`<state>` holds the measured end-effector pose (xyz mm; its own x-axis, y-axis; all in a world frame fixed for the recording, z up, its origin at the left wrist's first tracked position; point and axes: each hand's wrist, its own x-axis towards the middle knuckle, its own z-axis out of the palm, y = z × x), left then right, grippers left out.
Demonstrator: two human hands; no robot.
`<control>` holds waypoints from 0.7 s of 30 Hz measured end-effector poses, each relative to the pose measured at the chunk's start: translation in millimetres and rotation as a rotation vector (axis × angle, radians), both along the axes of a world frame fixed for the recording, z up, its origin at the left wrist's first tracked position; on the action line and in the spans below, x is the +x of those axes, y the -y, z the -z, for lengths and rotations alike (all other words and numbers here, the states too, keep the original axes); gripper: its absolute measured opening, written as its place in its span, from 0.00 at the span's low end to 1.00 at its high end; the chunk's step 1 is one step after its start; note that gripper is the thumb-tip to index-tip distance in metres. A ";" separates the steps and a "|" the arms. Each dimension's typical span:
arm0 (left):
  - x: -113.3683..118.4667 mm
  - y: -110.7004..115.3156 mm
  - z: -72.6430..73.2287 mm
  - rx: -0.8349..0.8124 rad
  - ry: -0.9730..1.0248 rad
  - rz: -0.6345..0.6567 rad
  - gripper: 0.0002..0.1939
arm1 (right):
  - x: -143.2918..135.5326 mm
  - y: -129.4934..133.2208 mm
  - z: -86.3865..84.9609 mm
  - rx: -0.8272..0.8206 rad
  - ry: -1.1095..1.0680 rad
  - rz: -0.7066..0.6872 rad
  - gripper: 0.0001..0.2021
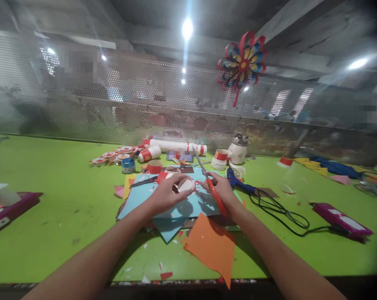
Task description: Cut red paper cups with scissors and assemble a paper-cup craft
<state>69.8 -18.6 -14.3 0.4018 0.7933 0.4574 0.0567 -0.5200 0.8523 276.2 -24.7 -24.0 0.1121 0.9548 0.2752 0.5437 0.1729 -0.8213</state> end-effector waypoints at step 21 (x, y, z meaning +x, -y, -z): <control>1.4 24.2 -12.5 -0.551 0.104 0.532 0.14 | 1.0 26.6 -15.2 0.277 -0.018 0.008 0.20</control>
